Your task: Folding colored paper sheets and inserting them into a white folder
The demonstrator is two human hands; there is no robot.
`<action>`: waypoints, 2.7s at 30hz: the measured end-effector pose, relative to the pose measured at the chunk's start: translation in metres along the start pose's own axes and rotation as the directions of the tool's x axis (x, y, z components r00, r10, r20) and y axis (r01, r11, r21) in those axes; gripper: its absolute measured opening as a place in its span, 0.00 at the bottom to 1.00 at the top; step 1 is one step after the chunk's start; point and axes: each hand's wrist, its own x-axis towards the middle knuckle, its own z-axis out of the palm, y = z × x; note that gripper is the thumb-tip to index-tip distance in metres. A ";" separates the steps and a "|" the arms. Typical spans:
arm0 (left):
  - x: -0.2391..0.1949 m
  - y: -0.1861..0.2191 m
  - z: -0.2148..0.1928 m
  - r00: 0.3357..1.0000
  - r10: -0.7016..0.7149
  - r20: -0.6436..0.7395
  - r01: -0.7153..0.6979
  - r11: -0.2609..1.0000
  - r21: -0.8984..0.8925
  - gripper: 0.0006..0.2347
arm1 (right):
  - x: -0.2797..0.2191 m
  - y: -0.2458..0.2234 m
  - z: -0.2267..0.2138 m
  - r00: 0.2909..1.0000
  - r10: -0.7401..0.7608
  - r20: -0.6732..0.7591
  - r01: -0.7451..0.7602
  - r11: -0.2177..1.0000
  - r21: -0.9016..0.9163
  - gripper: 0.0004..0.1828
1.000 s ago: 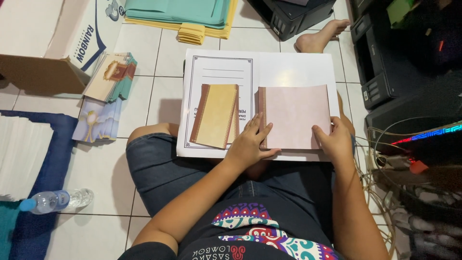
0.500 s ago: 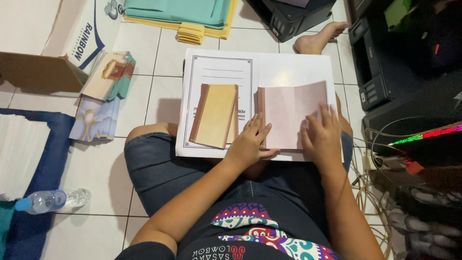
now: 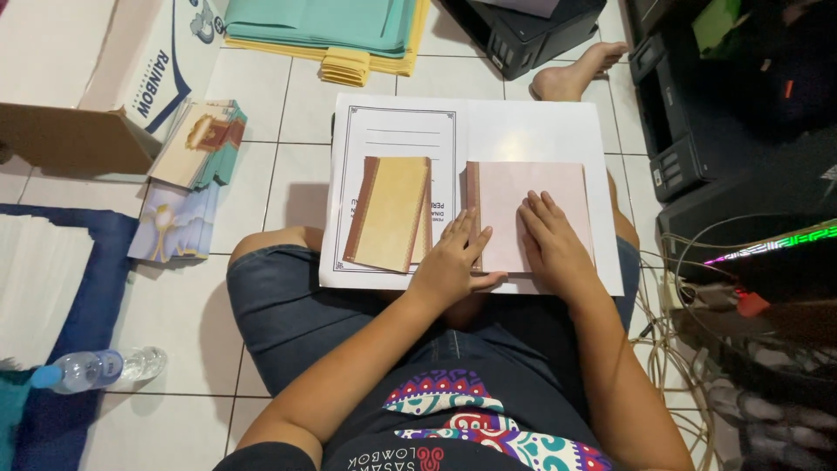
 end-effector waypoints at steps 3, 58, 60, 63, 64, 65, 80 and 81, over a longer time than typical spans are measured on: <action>0.001 0.000 -0.001 1.000 0.013 0.011 -0.013 1.000 0.028 0.32 | -0.006 0.008 0.005 0.973 0.136 0.189 -0.128 0.990 -0.052 0.30; 0.130 0.025 -0.004 0.950 -0.177 0.257 0.123 0.969 0.213 0.23 | 0.022 0.031 -0.008 0.890 0.266 0.371 -0.193 0.956 -0.221 0.36; 0.130 0.020 0.000 0.938 -0.167 0.303 0.115 0.976 0.184 0.24 | 0.037 0.033 -0.007 0.882 0.293 0.368 -0.225 0.950 -0.216 0.35; 0.130 0.023 -0.002 0.931 -0.186 0.315 0.127 0.972 0.198 0.24 | 0.045 0.043 0.007 0.874 0.317 0.368 -0.245 0.942 -0.228 0.34; 0.128 0.019 0.004 0.928 -0.187 0.322 0.127 0.972 0.199 0.24 | 0.040 0.035 0.007 0.872 0.320 0.371 -0.251 0.942 -0.224 0.34; 0.129 0.015 0.010 0.934 -0.182 0.309 0.118 0.970 0.214 0.24 | 0.039 0.030 0.004 0.891 0.293 0.346 -0.232 0.950 -0.208 0.34; 0.103 0.102 -0.009 0.942 0.180 -0.283 -0.233 0.959 -0.163 0.10 | 0.083 0.067 -0.027 0.700 0.261 0.665 -0.196 0.965 -0.173 0.18; 0.084 0.151 -0.044 0.870 0.209 -0.447 -0.433 0.757 -0.489 0.05 | 0.084 0.079 -0.012 0.628 0.289 0.723 -0.128 0.954 -0.270 0.15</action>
